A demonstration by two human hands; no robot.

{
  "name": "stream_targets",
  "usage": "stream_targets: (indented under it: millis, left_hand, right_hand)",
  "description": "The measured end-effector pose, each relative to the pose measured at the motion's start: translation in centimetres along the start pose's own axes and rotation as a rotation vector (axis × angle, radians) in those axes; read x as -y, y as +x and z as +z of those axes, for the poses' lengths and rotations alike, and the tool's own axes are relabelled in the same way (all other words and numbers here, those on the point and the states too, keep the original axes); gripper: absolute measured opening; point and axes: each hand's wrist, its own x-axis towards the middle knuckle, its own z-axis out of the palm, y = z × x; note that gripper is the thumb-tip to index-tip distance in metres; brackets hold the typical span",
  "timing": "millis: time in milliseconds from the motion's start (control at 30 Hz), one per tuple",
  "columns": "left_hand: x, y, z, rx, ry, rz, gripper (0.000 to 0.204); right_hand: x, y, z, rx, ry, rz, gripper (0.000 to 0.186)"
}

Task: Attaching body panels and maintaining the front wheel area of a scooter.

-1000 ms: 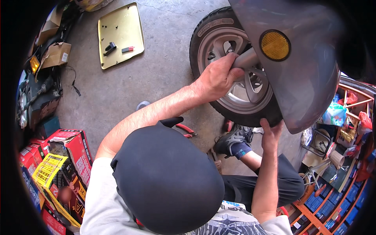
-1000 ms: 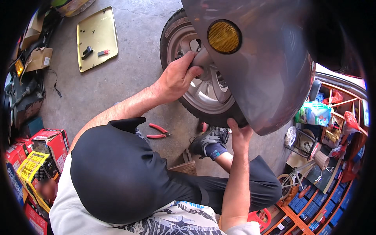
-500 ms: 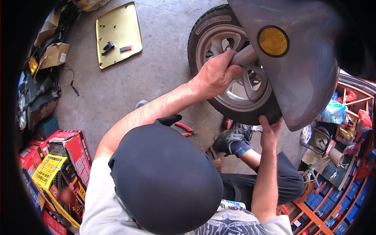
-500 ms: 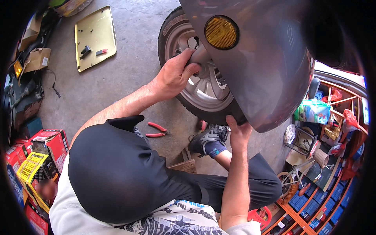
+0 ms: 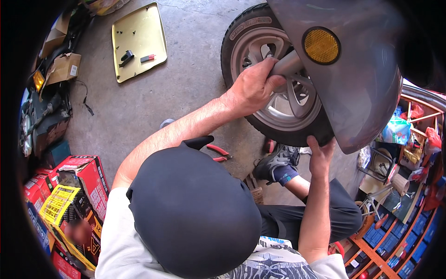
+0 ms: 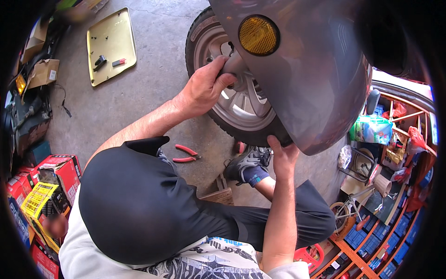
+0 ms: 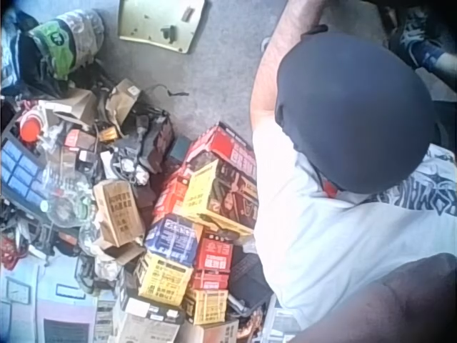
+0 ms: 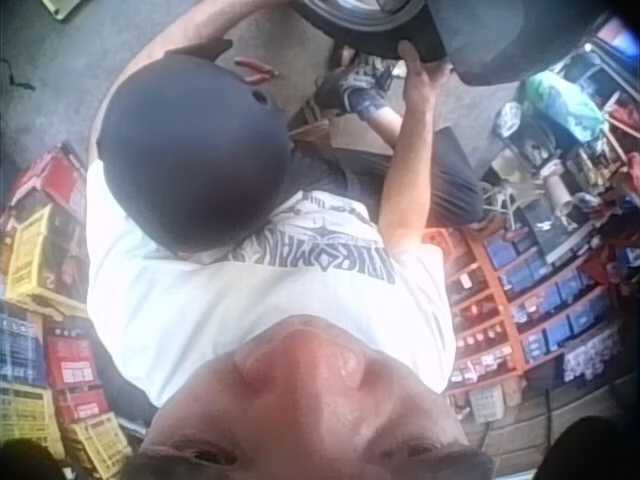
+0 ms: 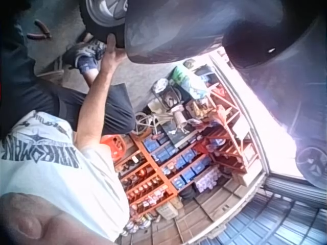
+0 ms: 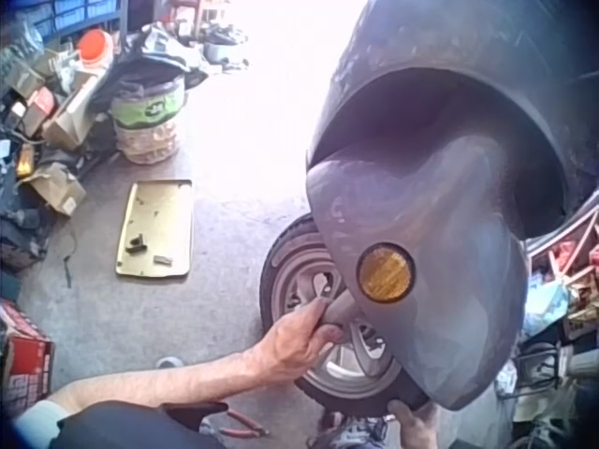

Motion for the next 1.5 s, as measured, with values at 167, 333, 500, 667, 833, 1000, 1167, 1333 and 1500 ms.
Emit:
stream_targets:
  millis: [167, 333, 500, 667, 833, 1000, 1167, 1333, 1500]
  left_hand:
    - [0.1, -0.1, 0.0, -0.015, 0.016, 0.018, 0.030]
    - [0.1, 0.0, -0.1, 0.000, 0.009, 0.011, 0.031]
    - [-0.1, 0.0, -0.1, 0.009, 0.005, 0.007, 0.031]
    - [-0.1, -0.1, -0.3, 0.000, 0.007, 0.018, 0.031]
    - [0.0, 0.0, -0.2, -0.002, 0.019, 0.013, 0.031]
    - [0.0, 0.0, -0.2, 0.006, 0.004, 0.006, 0.031]
    - [0.1, 0.0, -0.1, -0.003, 0.024, 0.006, 0.030]
    - [0.2, -0.1, -0.2, -0.009, 0.026, 0.019, 0.030]
    - [-0.1, 0.0, -0.2, 0.000, 0.002, 0.008, 0.031]
  right_hand:
    - [0.0, -0.1, 0.2, -0.022, -0.014, 0.016, 0.073]
    - [-0.3, 0.0, -0.1, -0.003, 0.017, 0.024, 0.072]
    - [-0.1, 0.1, -0.3, 0.008, -0.002, 0.025, 0.071]
    - [0.0, 0.0, 0.1, -0.009, -0.017, 0.029, 0.070]
    - [-0.1, 0.0, -0.1, -0.015, -0.040, 0.019, 0.071]
    - [-0.3, 0.2, -0.5, 0.013, -0.019, 0.015, 0.070]
    - [-0.3, 0.0, -0.3, 0.012, -0.033, 0.011, 0.069]
    - [-0.3, 0.0, -0.2, 0.005, -0.020, 0.016, 0.068]
    - [-0.7, 0.2, -0.7, 0.020, -0.023, 0.007, 0.066]
